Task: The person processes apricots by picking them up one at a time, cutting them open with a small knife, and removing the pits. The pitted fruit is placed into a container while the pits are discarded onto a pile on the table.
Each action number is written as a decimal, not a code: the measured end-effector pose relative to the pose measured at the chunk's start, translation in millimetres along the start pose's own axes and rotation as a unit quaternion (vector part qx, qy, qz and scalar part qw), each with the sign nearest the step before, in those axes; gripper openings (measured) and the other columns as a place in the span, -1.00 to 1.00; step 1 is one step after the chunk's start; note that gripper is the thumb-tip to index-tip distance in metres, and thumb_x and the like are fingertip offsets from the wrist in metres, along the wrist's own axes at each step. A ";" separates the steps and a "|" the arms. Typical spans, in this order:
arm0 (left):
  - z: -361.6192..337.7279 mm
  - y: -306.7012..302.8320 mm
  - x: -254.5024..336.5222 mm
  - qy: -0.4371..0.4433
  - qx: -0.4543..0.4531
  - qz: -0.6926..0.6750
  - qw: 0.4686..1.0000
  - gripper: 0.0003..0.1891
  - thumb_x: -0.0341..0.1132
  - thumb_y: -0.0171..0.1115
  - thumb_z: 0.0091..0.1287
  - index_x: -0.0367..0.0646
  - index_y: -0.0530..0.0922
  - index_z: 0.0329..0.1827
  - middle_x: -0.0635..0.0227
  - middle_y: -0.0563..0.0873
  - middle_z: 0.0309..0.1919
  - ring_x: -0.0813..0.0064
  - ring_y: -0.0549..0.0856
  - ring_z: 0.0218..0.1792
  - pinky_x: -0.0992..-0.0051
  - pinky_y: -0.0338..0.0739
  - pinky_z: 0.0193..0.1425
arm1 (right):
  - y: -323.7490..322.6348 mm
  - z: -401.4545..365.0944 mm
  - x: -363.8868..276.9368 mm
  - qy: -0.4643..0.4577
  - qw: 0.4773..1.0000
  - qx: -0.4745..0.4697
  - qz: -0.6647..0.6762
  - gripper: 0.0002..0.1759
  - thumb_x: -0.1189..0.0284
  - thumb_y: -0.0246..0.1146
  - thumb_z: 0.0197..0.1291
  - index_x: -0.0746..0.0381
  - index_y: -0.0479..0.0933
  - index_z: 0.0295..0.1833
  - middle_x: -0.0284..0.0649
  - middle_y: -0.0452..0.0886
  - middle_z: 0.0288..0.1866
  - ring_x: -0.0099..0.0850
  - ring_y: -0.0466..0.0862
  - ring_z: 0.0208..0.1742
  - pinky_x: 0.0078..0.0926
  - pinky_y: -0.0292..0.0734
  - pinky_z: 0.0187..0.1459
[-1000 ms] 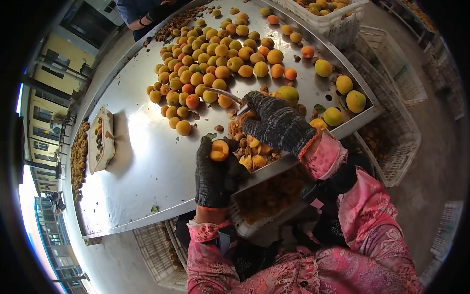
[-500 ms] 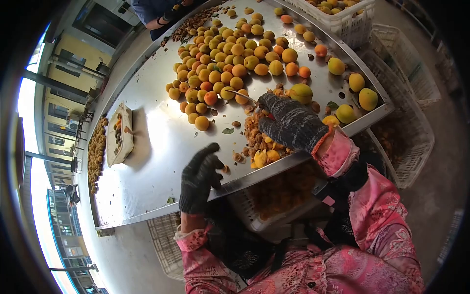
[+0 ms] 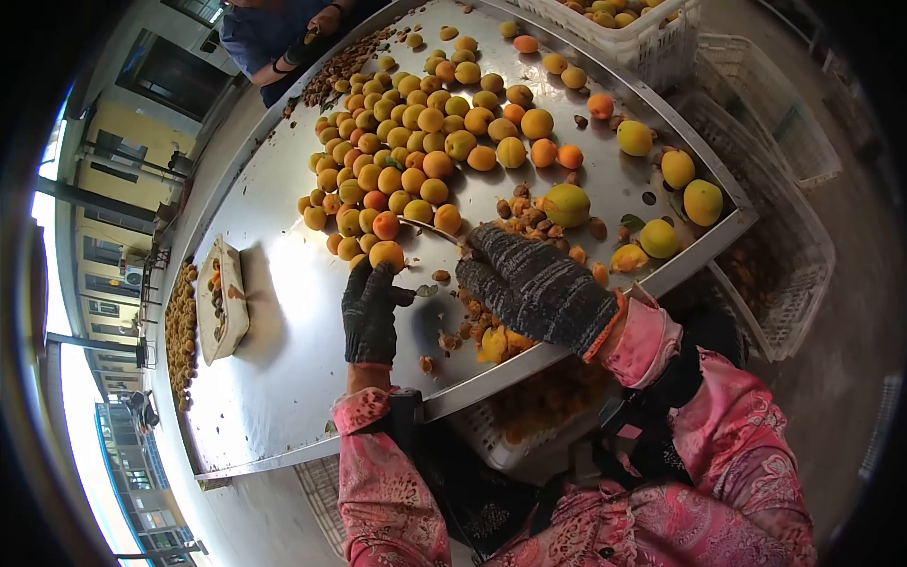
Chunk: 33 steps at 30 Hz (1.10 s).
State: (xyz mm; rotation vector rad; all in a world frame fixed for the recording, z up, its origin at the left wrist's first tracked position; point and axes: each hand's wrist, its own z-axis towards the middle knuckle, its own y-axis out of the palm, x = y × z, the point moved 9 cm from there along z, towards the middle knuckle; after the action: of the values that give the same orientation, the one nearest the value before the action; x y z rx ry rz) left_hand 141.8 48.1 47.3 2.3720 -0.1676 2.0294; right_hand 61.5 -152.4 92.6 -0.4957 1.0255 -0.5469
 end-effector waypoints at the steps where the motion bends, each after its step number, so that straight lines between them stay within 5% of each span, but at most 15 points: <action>1: -7.2 6.7 5.8 -0.001 -0.003 0.000 1.000 -0.58 -0.20 0.22 0.20 -0.28 0.46 0.03 0.19 0.63 -0.24 0.38 0.64 -0.35 0.46 0.51 -0.28 | -3.1 -0.4 -4.4 0.002 1.000 0.001 -0.002 -0.57 0.33 0.16 0.14 0.36 0.41 0.08 0.06 0.48 0.04 -0.10 0.54 0.01 -0.27 0.44 0.03; 3: -22.1 24.9 19.5 0.031 -0.051 -0.125 0.990 -0.50 -0.25 0.22 0.20 -0.33 0.35 0.15 0.23 0.59 -0.20 0.49 0.61 -0.36 0.54 0.51 -0.30 | -12.5 -9.1 -56.3 -0.200 0.961 0.039 -0.185 -0.63 0.44 0.15 0.11 0.33 0.46 0.05 0.04 0.46 0.06 -0.10 0.53 0.02 -0.28 0.46 0.00; 10: -50.0 45.2 29.2 0.065 -0.054 -0.175 0.981 -0.47 -0.23 0.26 0.18 -0.30 0.34 0.16 0.19 0.59 -0.20 0.44 0.61 -0.34 0.52 0.52 -0.29 | -7.0 -15.6 -74.3 -0.192 0.968 0.040 -0.158 -0.58 0.48 0.17 0.05 0.32 0.46 0.08 0.05 0.45 0.07 -0.14 0.50 0.09 -0.23 0.46 0.01; 12: -56.3 42.9 46.9 0.195 -0.025 0.065 0.978 -0.45 -0.24 0.28 0.16 -0.29 0.34 0.17 0.19 0.59 -0.20 0.44 0.61 -0.33 0.52 0.52 -0.29 | -5.2 -18.5 -76.3 -0.189 0.965 0.041 -0.177 -0.58 0.49 0.17 0.05 0.30 0.45 0.09 0.06 0.44 0.09 -0.12 0.51 0.07 -0.24 0.47 -0.01; 16: -55.7 41.8 44.4 0.178 -0.027 0.044 0.983 -0.47 -0.25 0.29 0.15 -0.28 0.35 0.15 0.20 0.59 -0.20 0.44 0.60 -0.33 0.53 0.52 -0.29 | 1.4 -20.9 -76.7 -0.187 0.966 0.040 -0.176 -0.60 0.49 0.15 0.07 0.27 0.47 0.09 0.06 0.44 0.10 -0.11 0.53 0.02 -0.25 0.48 -0.04; 18: -53.1 45.4 24.6 0.033 -0.058 -0.226 0.972 -0.50 -0.27 0.31 0.13 -0.28 0.37 0.10 0.21 0.58 -0.20 0.46 0.60 -0.31 0.53 0.52 -0.29 | 6.4 -22.0 -74.2 -0.177 0.967 0.043 -0.175 -0.61 0.49 0.14 0.08 0.27 0.47 0.08 0.05 0.44 0.08 -0.11 0.54 0.00 -0.25 0.48 -0.04; 26: -61.0 38.6 30.8 0.055 -0.048 -0.164 0.984 -0.51 -0.34 0.32 0.11 -0.26 0.38 0.09 0.21 0.59 -0.17 0.53 0.59 -0.41 0.61 0.49 -0.44 | 12.8 -13.3 -66.4 -0.119 0.991 -0.015 -0.051 -0.64 0.48 0.11 0.11 0.29 0.48 0.06 0.03 0.47 0.02 -0.14 0.55 -0.03 -0.25 0.49 -0.05; 31: -69.5 49.1 41.2 0.003 -0.089 -0.101 0.991 -0.57 -0.29 0.23 0.21 -0.24 0.38 0.11 0.26 0.60 -0.23 0.62 0.56 -0.54 0.70 0.40 -0.61 | 8.5 -12.4 -73.6 -0.214 0.969 -0.048 -0.118 -0.67 0.48 0.11 0.11 0.36 0.48 0.00 0.10 0.46 0.04 -0.08 0.54 -0.02 -0.22 0.50 -0.06; 33: -72.6 53.6 38.0 -0.002 -0.013 -0.150 0.989 -0.62 -0.20 0.11 0.31 -0.24 0.39 0.09 0.33 0.60 -0.38 0.67 0.51 -0.62 0.71 0.32 -0.65 | 9.3 -12.2 -78.0 -0.205 0.972 -0.023 -0.111 -0.65 0.50 0.12 0.10 0.36 0.46 0.03 0.13 0.45 0.04 -0.06 0.55 -0.02 -0.20 0.50 -0.07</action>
State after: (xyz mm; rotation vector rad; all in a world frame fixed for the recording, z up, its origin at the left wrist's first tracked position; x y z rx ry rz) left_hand 71.2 -2.0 93.1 2.2259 0.1525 1.8702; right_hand 20.3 -97.4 132.7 -0.7366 0.5922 -0.5895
